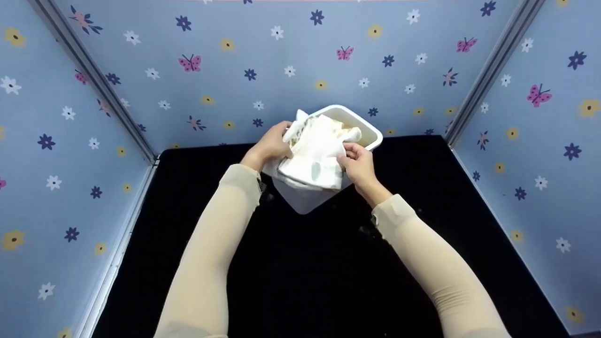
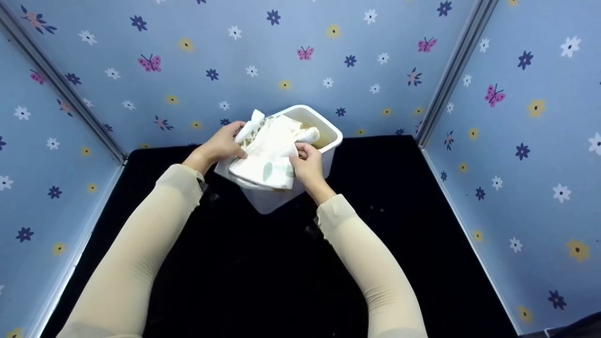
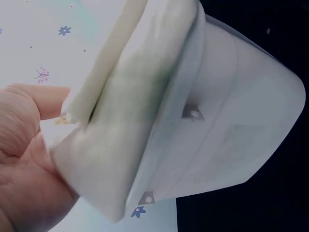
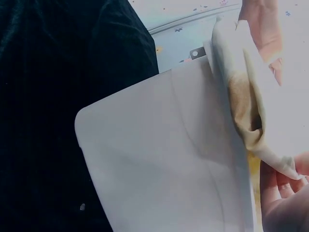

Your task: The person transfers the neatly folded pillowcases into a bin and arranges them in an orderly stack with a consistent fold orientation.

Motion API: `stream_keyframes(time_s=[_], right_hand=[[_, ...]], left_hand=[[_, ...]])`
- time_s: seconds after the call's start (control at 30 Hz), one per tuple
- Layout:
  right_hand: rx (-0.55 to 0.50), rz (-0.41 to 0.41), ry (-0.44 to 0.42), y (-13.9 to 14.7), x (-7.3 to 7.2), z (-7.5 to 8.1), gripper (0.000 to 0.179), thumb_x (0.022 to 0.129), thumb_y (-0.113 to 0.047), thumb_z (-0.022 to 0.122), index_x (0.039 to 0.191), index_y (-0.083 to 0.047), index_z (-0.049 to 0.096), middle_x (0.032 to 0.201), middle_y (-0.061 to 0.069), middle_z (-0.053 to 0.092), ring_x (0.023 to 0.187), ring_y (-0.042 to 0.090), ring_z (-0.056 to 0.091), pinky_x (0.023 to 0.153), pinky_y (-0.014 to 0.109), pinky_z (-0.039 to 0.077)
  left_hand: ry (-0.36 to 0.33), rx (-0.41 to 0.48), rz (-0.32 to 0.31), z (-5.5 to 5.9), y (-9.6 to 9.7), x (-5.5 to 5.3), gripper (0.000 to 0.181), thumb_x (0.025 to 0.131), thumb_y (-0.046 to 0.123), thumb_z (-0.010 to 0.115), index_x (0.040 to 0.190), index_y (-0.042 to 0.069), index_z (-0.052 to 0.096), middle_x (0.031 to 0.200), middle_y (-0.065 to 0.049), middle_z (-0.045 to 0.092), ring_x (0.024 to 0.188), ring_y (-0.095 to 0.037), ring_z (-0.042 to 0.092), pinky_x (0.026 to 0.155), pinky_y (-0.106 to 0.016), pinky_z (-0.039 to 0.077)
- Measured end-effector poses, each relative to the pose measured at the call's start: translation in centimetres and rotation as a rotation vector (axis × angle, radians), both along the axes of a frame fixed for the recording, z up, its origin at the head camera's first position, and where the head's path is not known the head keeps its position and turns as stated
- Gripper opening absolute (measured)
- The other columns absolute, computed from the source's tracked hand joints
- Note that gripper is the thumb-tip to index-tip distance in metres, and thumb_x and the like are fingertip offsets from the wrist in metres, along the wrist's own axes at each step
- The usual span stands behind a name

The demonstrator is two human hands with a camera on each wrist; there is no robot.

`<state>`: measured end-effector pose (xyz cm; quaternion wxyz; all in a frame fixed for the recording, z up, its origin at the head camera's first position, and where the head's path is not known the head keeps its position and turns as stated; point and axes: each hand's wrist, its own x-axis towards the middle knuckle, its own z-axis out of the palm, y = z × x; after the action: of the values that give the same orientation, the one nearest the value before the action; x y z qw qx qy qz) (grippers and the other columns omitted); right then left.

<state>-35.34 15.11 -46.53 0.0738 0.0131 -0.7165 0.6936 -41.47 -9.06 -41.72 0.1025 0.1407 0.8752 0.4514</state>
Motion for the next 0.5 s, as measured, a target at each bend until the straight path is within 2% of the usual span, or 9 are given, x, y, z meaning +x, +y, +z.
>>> stream_keyframes(time_s=[0.1, 0.2, 0.4, 0.5], right_hand=[[-0.003, 0.003, -0.008, -0.1, -0.1, 0.5, 0.030, 0.091, 0.002, 0.060, 0.120, 0.007, 0.062, 0.108, 0.025, 0.068, 0.083, 0.015, 0.063, 0.065, 0.022, 0.052], [-0.024, 0.015, -0.018, -0.1, -0.3, 1.0, 0.031, 0.090, 0.002, 0.060, 0.120, 0.008, 0.061, 0.108, 0.025, 0.067, 0.082, 0.015, 0.063, 0.064, 0.022, 0.053], [-0.071, 0.024, 0.031, -0.5, -0.7, 1.5, 0.028, 0.088, 0.009, 0.058, 0.116, 0.010, 0.059, 0.098, 0.019, 0.068, 0.080, 0.016, 0.064, 0.063, 0.022, 0.054], [-0.091, 0.019, 0.074, -1.1, -0.8, 1.5, 0.028, 0.088, 0.011, 0.057, 0.115, 0.011, 0.058, 0.098, 0.020, 0.068, 0.082, 0.015, 0.064, 0.064, 0.022, 0.055]], left_hand=[[0.090, 0.000, 0.023, -0.1, 0.4, -0.3, 0.087, 0.063, -0.017, 0.058, 0.142, 0.018, 0.046, 0.135, -0.006, 0.054, 0.116, -0.021, 0.050, 0.096, -0.034, 0.045], [0.149, 0.021, 0.037, -0.1, 0.5, -0.7, 0.086, 0.061, -0.017, 0.055, 0.140, 0.017, 0.050, 0.132, -0.005, 0.057, 0.111, -0.020, 0.051, 0.094, -0.031, 0.044], [0.177, 0.042, 0.070, 0.6, 0.6, -1.7, 0.078, 0.063, -0.016, 0.059, 0.134, 0.016, 0.056, 0.130, -0.003, 0.060, 0.112, -0.017, 0.053, 0.096, -0.031, 0.045], [0.224, 0.026, 0.095, 1.2, 0.7, -2.2, 0.072, 0.067, -0.014, 0.058, 0.132, 0.016, 0.058, 0.125, -0.003, 0.062, 0.108, -0.018, 0.055, 0.094, -0.031, 0.046]])
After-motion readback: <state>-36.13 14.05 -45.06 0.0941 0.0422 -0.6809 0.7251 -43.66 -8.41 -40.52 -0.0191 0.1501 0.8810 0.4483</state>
